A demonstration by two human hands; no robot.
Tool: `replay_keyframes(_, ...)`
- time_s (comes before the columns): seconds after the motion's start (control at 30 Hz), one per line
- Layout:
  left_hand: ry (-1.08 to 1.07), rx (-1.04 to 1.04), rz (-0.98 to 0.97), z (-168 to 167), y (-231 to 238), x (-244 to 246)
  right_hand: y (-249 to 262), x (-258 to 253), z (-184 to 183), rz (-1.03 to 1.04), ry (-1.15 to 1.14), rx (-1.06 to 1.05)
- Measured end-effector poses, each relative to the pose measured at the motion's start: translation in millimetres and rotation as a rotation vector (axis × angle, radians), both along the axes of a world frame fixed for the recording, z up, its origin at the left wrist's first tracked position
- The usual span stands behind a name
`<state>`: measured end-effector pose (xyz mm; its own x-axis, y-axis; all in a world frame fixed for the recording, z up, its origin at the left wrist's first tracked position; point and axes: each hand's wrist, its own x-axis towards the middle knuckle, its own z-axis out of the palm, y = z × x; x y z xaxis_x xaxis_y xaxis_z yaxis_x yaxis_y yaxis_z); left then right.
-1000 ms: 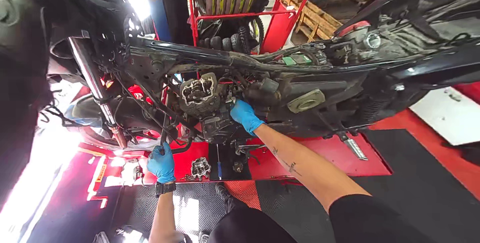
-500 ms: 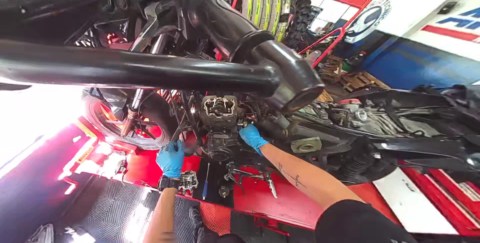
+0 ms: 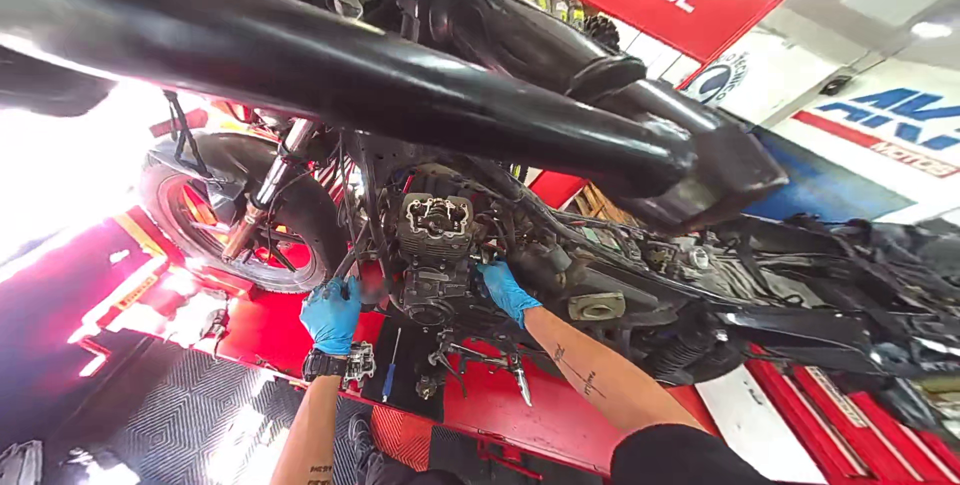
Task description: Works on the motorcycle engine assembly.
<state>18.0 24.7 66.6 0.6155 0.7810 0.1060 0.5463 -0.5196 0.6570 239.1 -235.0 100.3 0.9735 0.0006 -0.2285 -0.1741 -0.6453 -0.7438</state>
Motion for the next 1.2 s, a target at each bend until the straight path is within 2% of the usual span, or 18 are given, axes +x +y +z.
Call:
replay_keyframes(0.2,-0.035,0.002,0.001,-1,0,1,-6,2,-4,-0.004,-0.024,0.043)
replay_keyframes(0.27,-0.048,0.012,0.002,-2,-1,1,-8,2,-1,0.029,-0.052,-0.032)
replay_keyframes(0.4,-0.061,0.024,0.011,-4,-1,1,6,3,26,0.091,0.014,-0.235)
replay_keyframes(0.53,-0.057,-0.013,-0.008,-2,0,-1,1,-1,23,0.168,-0.066,-0.282)
replay_keyframes(0.73,-0.072,-0.004,0.006,-4,-1,1,5,1,11,0.056,-0.093,-0.248)
replay_keyframes(0.9,-0.108,0.026,0.019,-10,-2,2,12,1,6,0.011,-0.112,-0.479)
replay_keyframes(1.13,-0.104,-0.048,-0.035,-9,-3,-6,15,-11,12,0.179,-0.092,-0.741)
replay_keyframes(1.2,-0.166,-0.017,0.005,-10,1,3,28,-3,17,0.155,-0.133,-0.789)
